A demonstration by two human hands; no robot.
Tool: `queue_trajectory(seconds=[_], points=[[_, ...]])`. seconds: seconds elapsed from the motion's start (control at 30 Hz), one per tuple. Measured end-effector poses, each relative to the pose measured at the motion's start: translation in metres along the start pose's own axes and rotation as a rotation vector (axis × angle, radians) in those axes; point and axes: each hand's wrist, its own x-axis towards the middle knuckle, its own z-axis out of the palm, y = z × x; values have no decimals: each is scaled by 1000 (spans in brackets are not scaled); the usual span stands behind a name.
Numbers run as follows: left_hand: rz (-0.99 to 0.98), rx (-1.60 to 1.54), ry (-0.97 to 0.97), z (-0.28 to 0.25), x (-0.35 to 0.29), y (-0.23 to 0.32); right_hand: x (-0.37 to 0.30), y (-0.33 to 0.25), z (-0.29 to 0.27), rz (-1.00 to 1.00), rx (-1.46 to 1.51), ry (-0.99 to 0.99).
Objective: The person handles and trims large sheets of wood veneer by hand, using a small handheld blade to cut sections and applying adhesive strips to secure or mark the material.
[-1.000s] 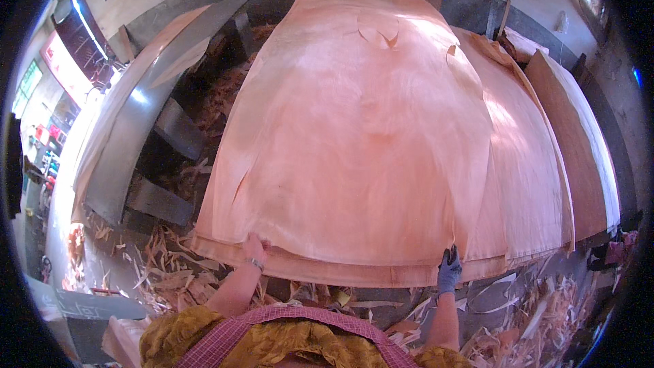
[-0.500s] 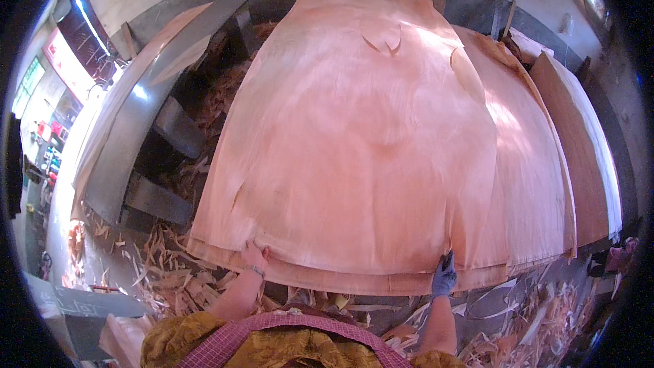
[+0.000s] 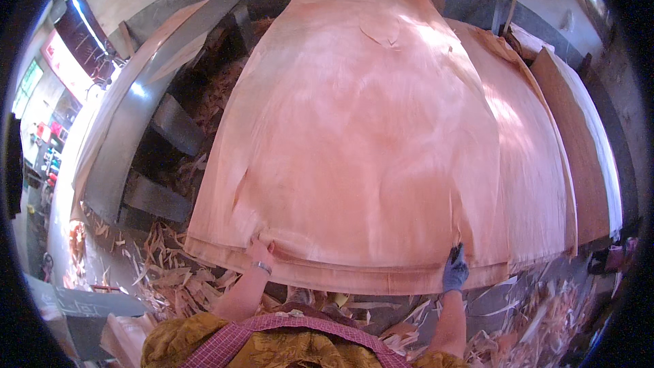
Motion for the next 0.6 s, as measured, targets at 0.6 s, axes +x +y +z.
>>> queue_trajectory(seconds=[0.6], points=[[108,22,-15,12,41,12,1,-12,28,-62,99,129]])
